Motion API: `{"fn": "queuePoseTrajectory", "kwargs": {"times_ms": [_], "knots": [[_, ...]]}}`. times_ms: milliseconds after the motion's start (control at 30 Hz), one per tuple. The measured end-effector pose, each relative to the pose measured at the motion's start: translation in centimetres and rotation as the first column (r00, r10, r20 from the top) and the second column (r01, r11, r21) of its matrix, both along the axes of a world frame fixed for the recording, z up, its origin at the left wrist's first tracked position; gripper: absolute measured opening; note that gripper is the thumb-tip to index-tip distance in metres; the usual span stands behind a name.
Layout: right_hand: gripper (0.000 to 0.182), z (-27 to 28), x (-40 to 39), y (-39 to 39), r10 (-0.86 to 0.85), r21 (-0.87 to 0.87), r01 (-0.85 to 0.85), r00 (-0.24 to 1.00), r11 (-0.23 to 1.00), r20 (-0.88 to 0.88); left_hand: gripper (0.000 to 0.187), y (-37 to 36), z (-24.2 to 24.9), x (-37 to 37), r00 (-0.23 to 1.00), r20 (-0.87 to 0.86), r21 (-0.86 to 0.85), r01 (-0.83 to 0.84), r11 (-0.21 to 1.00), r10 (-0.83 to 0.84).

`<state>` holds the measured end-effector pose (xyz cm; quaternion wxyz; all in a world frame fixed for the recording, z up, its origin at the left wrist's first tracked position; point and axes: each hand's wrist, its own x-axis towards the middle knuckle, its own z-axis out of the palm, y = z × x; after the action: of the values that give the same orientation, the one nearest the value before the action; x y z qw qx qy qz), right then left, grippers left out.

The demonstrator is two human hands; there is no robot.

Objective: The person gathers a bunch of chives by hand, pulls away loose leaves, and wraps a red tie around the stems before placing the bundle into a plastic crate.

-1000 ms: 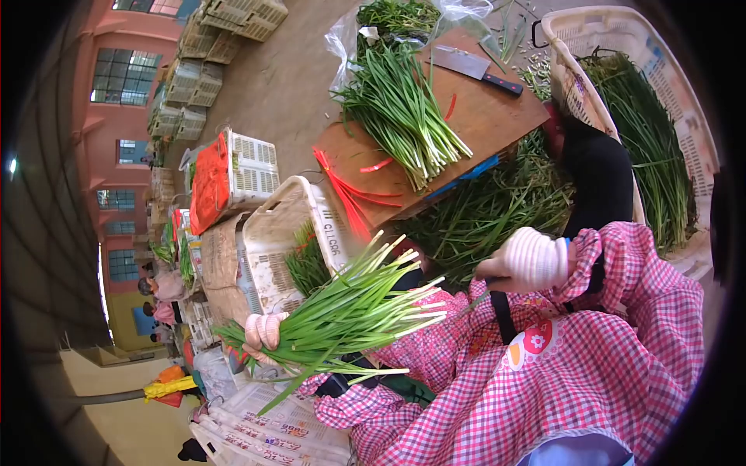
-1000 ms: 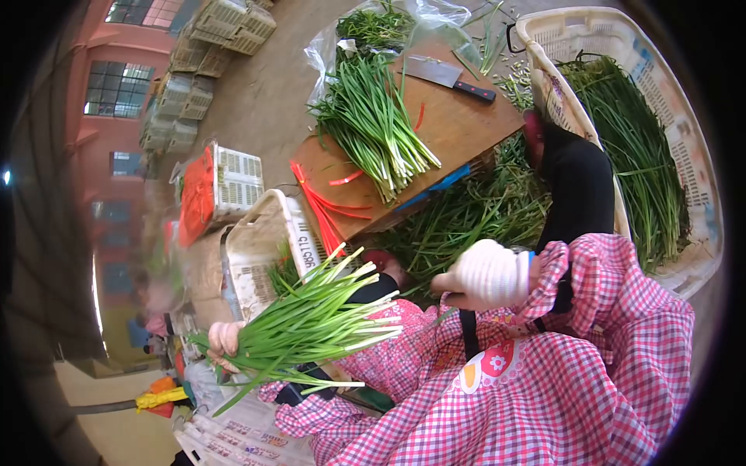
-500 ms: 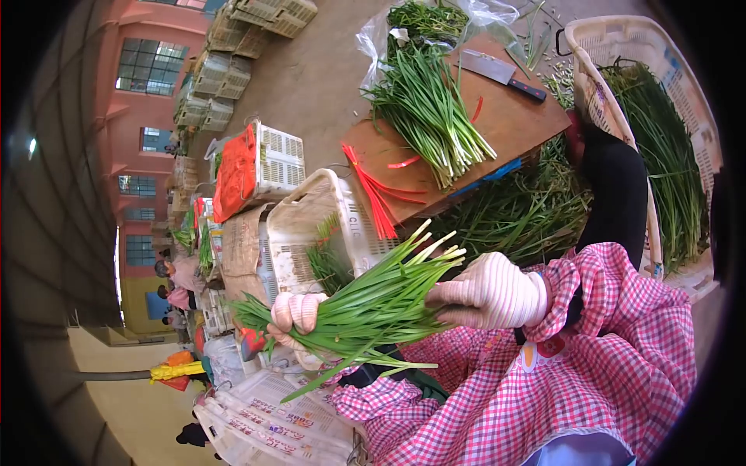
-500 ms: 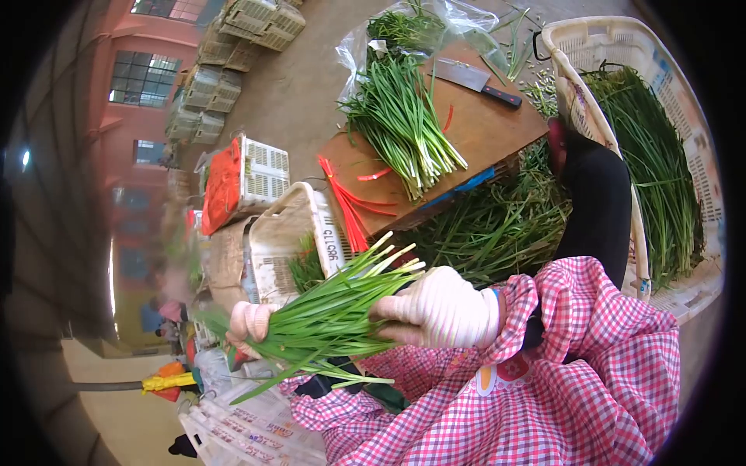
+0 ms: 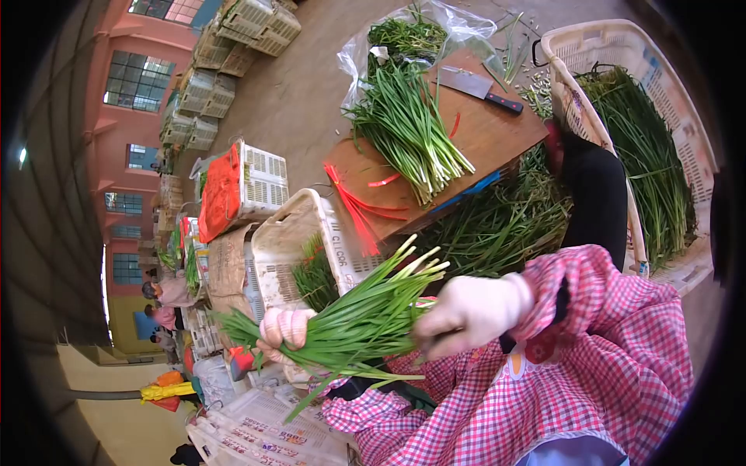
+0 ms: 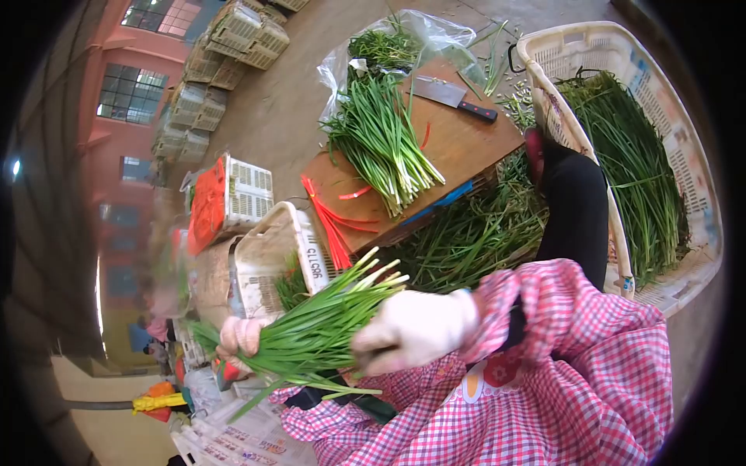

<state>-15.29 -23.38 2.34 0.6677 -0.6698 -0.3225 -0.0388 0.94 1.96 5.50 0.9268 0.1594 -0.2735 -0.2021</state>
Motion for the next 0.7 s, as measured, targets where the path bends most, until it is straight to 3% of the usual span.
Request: {"fn": "queuePoseTrajectory", "kwargs": {"times_ms": [100,167,233,267,300,333,433,500,567,700], "knots": [[0.019,-3.3,-3.3,-3.7,0.172,-0.062,-0.204,0.924,0.977,-0.342,0.026,-0.5,1.9,-1.0,0.994,0.025,0.010,0.111,0.994,-0.111],[0.022,-4.4,-5.3,-6.2,0.030,-0.390,-0.246,0.874,0.887,-0.484,0.025,-0.1,2.7,-0.8,0.992,0.022,-0.004,0.124,0.992,-0.124],[0.028,-7.3,-6.4,-7.6,-0.093,-0.706,-0.277,0.895,0.652,-0.437,0.024,0.7,3.1,-0.5,0.984,0.097,-0.022,0.154,0.988,-0.151],[0.029,-7.9,-7.0,-8.2,-0.132,-0.785,-0.293,0.895,0.546,-0.426,0.021,0.8,3.4,-1.0,0.995,0.080,-0.033,0.068,0.997,-0.065],[0.031,-8.5,-7.5,-8.8,-0.167,-0.848,-0.308,0.897,0.431,-0.410,0.021,1.0,3.6,-0.7,0.990,0.109,-0.035,0.092,0.995,-0.088],[0.029,-9.1,-7.9,-9.2,-0.167,-0.901,-0.221,0.940,0.374,-0.299,0.021,1.4,3.7,-0.6,0.986,0.131,-0.044,0.114,0.992,-0.108],[0.027,-7.1,-7.3,-9.3,-0.293,-0.919,-0.211,0.903,0.334,-0.313,0.021,2.0,4.1,-0.4,0.971,0.187,-0.064,0.163,0.985,-0.149],[0.029,-5.9,-6.4,-8.3,-0.400,-0.881,0.043,0.901,0.471,-0.170,0.021,2.0,4.2,-0.2,0.963,0.206,-0.072,0.191,0.979,-0.173],[0.027,-5.2,-5.3,-7.0,-0.446,-0.652,0.328,0.895,0.684,-0.018,0.021,1.9,4.4,-0.2,0.954,0.230,-0.074,0.214,0.974,-0.192],[0.019,-3.3,-2.8,-4.5,-0.527,-0.278,0.519,0.848,0.808,0.053,0.021,1.6,4.8,0.0,0.929,0.280,-0.081,0.273,0.959,-0.241]]}}
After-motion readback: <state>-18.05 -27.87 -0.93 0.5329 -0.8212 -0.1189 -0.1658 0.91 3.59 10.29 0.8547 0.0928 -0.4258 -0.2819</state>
